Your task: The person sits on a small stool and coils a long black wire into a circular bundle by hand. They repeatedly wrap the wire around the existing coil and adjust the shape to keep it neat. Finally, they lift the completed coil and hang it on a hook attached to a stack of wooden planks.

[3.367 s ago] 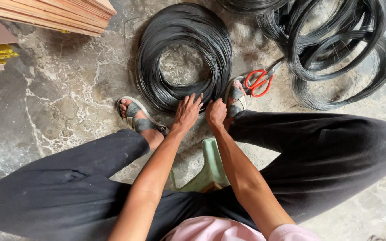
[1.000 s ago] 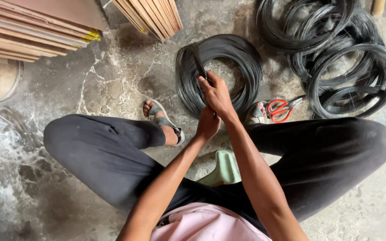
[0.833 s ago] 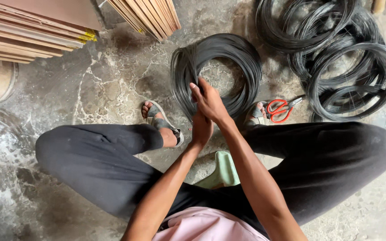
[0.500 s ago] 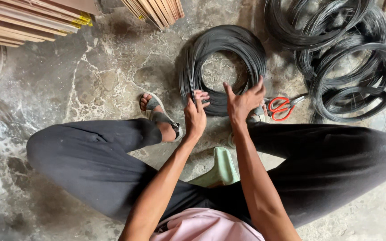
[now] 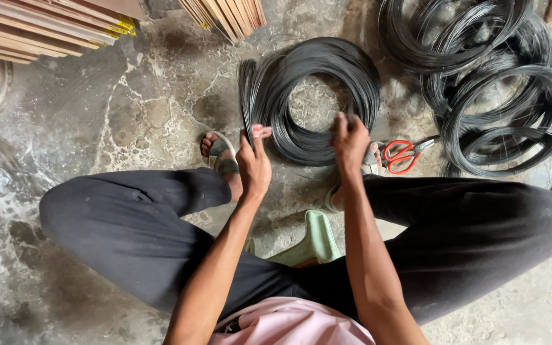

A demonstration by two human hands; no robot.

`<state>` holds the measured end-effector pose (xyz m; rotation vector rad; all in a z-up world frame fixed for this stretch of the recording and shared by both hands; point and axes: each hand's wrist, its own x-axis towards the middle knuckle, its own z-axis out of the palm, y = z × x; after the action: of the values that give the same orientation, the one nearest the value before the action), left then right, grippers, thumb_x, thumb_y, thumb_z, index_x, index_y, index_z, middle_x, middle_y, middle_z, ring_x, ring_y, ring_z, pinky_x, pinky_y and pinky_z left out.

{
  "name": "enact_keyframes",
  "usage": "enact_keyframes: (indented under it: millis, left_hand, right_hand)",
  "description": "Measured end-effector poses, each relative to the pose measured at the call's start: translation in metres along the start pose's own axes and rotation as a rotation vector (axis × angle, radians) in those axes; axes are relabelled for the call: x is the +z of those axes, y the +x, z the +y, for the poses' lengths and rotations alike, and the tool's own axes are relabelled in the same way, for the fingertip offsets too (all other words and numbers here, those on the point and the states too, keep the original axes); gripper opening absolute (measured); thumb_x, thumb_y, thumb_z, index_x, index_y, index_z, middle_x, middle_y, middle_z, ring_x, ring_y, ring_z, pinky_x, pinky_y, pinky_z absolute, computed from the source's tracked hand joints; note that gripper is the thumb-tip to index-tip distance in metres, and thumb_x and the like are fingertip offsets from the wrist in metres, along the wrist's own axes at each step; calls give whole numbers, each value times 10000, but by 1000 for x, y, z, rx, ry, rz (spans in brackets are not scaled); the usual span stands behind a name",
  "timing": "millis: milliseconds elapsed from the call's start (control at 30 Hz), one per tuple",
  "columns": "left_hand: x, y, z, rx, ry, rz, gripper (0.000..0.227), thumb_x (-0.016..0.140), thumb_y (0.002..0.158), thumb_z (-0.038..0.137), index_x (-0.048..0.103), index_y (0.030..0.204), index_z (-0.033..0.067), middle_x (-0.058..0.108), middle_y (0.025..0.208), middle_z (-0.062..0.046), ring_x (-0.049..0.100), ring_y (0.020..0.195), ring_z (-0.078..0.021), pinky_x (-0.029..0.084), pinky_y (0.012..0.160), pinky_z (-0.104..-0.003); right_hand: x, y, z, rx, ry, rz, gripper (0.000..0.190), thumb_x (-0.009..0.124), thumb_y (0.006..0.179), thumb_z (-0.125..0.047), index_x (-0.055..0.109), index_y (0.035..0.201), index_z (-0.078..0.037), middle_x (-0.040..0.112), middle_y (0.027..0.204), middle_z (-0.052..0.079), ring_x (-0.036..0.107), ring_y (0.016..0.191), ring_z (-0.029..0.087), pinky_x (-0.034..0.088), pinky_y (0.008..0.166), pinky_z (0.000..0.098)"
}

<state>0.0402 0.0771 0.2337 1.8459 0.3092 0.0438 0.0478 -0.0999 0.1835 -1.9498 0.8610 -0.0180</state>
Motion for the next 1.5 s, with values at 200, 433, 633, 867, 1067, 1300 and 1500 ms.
enact_keyframes:
  millis: [200,433,633,867,1067,1300,1500]
  left_hand:
    - [-18,5,2,-66,92,16,260,370,975,233,537,1069,58,642,984,-175,628,930,-296,494,793,-433]
    - [-46,19,-14,-105,-52,-6,236,458,951,295,571,992,92,644,918,-134,614,878,-212,490,737,-350]
    - [-39,18,-22,-310,-340,-6,161,562,868,295,588,888,138,631,828,-31,577,758,-119,488,680,-295]
    - [-43,18,2,-347,-476,-126,263,656,773,191,513,963,79,554,874,-20,538,773,-122,535,631,-339]
    - [-57,8,38,-114,624,-637,470,516,799,333,474,1096,-29,515,1102,-289,455,1126,-418,306,977,-532]
    - [-93,18,49,44,848,-888,612,615,770,380,491,1157,-79,543,1133,-264,496,1117,-417,375,936,-526]
    - [-85,40,47,718,1058,-359,478,554,770,-99,439,1219,20,401,1246,-242,458,1134,-383,360,968,-521]
  right_hand:
    - [37,-66,-84,-371,77,-180,185,644,840,-323,583,962,-199,666,702,53,674,716,235,521,651,349]
    - [66,-99,-119,-559,50,-330,251,496,912,-272,582,1053,-83,536,780,116,599,795,336,495,670,414]
    - [67,-96,-115,-619,25,-250,246,511,904,-285,636,1005,-98,465,773,110,547,757,348,465,656,417]
    - [72,-52,-86,-448,-137,-546,277,582,852,-486,679,1011,-281,473,1024,38,483,1002,285,444,836,404]
    - [38,-70,-132,-180,42,-941,465,553,812,-482,638,900,-33,598,949,247,560,970,438,421,842,514]
    - [78,-70,-75,-154,311,-953,331,517,923,-302,505,858,22,574,803,239,630,876,337,540,736,399]
    - [61,-80,-93,-302,85,-882,193,503,893,-285,506,868,-93,632,624,49,660,681,216,499,648,384]
